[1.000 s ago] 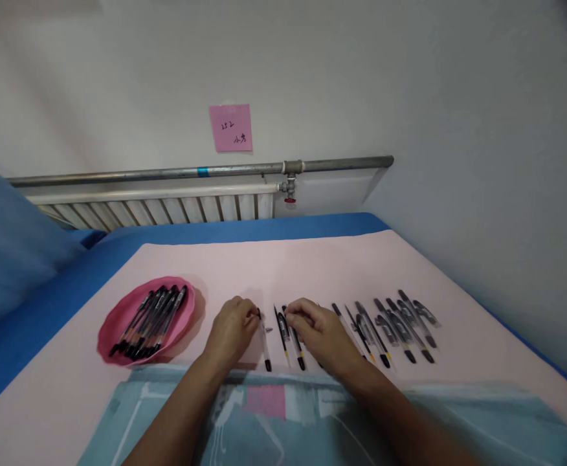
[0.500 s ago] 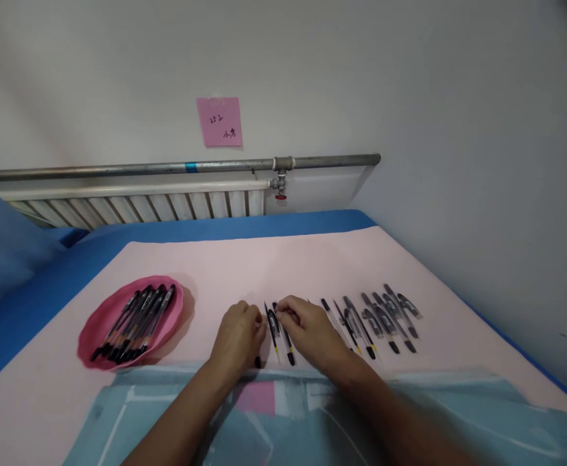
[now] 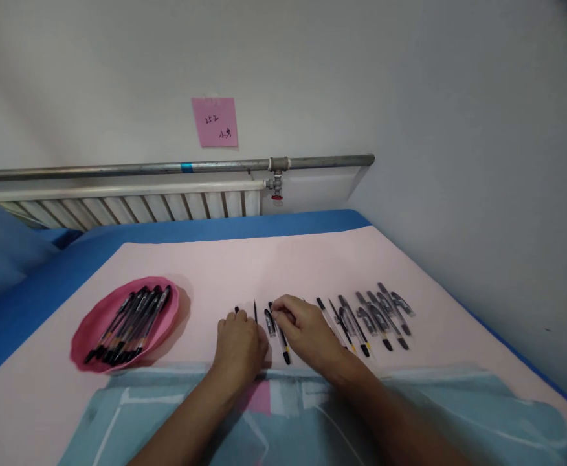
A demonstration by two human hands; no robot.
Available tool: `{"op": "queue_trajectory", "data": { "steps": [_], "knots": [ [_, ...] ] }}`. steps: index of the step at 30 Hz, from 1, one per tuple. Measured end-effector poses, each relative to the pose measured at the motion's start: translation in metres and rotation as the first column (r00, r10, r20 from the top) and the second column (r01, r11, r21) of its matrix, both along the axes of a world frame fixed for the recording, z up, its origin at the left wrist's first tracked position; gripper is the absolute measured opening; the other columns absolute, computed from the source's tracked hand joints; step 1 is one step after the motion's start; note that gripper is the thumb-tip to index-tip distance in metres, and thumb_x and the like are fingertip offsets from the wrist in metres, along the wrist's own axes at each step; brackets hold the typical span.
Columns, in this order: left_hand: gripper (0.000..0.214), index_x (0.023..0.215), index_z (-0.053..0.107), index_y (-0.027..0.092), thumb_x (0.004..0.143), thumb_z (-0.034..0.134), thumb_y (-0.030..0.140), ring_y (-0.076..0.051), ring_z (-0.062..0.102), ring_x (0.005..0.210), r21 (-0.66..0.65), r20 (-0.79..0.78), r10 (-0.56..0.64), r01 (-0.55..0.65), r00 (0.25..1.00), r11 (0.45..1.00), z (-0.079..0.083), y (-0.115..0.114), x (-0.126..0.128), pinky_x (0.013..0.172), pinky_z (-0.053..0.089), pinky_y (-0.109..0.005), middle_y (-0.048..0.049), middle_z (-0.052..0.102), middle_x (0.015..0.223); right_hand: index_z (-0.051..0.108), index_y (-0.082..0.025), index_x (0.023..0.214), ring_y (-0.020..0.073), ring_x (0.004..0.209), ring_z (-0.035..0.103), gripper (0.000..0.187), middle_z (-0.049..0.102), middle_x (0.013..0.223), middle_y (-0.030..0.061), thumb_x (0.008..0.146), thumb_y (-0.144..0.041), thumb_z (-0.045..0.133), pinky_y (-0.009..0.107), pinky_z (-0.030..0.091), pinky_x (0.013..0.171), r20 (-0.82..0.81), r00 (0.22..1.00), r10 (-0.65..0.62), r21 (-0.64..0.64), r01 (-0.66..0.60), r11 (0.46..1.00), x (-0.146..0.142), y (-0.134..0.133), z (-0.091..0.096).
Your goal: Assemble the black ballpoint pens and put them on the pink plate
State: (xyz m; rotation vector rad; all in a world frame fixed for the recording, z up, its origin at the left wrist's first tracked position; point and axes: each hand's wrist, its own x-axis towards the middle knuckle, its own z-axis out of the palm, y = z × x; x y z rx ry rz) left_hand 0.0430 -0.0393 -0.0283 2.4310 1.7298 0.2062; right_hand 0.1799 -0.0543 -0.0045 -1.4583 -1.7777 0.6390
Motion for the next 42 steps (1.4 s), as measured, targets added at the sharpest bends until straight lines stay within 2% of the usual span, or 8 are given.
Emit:
{"op": "queue_trajectory", "data": {
  "steps": [7,12,19,24,31,35,39,42],
  "knots": [
    [0.028,0.073,0.067,0.012,0.077,0.043,0.027,-0.03,0.054,0.081,-0.017,-0.005,0.025,-0.025,1.0,1.0,0.006,0.005,-0.012,0.069,0.034,-0.038,-0.0175,0.061,0.082,0.057,-0.019,0.077,0.0124,0.067,0.051,0.014,0.058,0.07,0.0001,0.081,-0.018,0.043,0.023,0.035,0.062,0.024,1.0,0.015,0.011,-0.016,1.0,0.0,-0.001,0.0],
    [0.018,0.066,0.06,0.015,0.075,0.049,0.025,-0.024,0.052,0.08,0.031,0.227,0.049,-0.058,0.973,0.998,0.011,0.005,-0.021,0.073,0.037,-0.034,-0.0098,0.058,0.076,0.059,-0.018,0.081,0.012,0.063,0.05,0.015,0.058,0.068,-0.0001,0.081,-0.022,0.044,0.023,0.035,0.059,-0.038,0.998,0.051,-0.09,-0.055,0.994,-0.005,-0.002,-0.004],
    [0.01,0.075,0.055,0.017,0.076,0.046,0.022,-0.018,0.051,0.079,0.081,0.422,-0.154,0.131,0.894,0.988,0.013,-0.002,-0.016,0.07,0.04,-0.029,-0.0055,0.056,0.082,0.053,-0.017,0.066,0.0105,0.06,0.048,0.017,0.053,0.061,-0.0026,0.078,-0.023,0.044,0.021,0.035,0.056,-0.245,0.969,-0.032,-0.151,-0.005,0.989,-0.012,-0.001,-0.007],
    [0.028,0.077,0.057,0.016,0.078,0.043,0.041,-0.021,0.057,0.069,-0.175,0.161,0.261,-0.233,0.952,0.957,0.015,0.02,-0.041,0.058,0.036,-0.029,-0.0086,0.062,0.074,0.048,-0.019,0.063,0.009,0.048,0.038,0.019,0.041,0.05,-0.0057,0.078,-0.029,0.045,0.02,0.029,0.046,-0.308,0.944,-0.121,-0.111,0.091,0.99,-0.004,0.001,-0.004],
    [0.019,0.065,0.055,0.016,0.071,0.048,0.032,-0.026,0.059,0.07,-0.232,0.111,0.277,-0.246,0.955,0.941,0.007,0.03,-0.048,0.056,0.032,-0.029,-0.014,0.064,0.07,0.046,-0.019,0.061,0.0075,0.045,0.035,0.017,0.038,0.048,-0.0067,0.075,-0.028,0.05,0.018,0.027,0.041,-0.36,0.925,-0.121,-0.112,0.086,0.99,-0.005,0.001,-0.004],
    [0.017,0.069,0.05,0.018,0.075,0.044,0.033,-0.017,0.057,0.063,-0.276,0.378,0.202,-0.098,0.904,0.956,0.012,0.022,-0.042,0.054,0.036,-0.024,-0.004,0.062,0.067,0.047,-0.019,0.065,0.0065,0.041,0.036,0.019,0.043,0.049,-0.0061,0.078,-0.031,0.05,0.017,0.027,0.038,-0.584,0.795,-0.166,-0.155,0.092,0.984,-0.002,0.002,-0.004],
    [0.013,0.08,0.048,0.019,0.08,0.044,0.032,-0.014,0.056,0.066,-0.28,0.827,0.095,0.259,0.554,0.925,0.019,0.012,-0.037,0.063,0.041,-0.023,0.0005,0.061,0.068,0.048,-0.019,0.069,0.0058,0.039,0.038,0.018,0.048,0.053,-0.0053,0.079,-0.033,0.051,0.016,0.027,0.035,-0.813,0.551,-0.19,-0.149,0.119,0.982,0.003,0.004,0.002],
    [0.013,0.085,0.05,0.019,0.08,0.047,0.03,-0.013,0.056,0.068,-0.28,0.863,0.098,0.308,0.495,0.909,0.02,0.008,-0.036,0.067,0.041,-0.024,0.0011,0.06,0.068,0.048,-0.018,0.072,0.0051,0.041,0.04,0.015,0.052,0.06,-0.0041,0.075,-0.031,0.055,0.015,0.027,0.034,-0.91,0.377,-0.171,-0.138,0.112,0.984,0.003,0.003,0.009]
  ]
}}
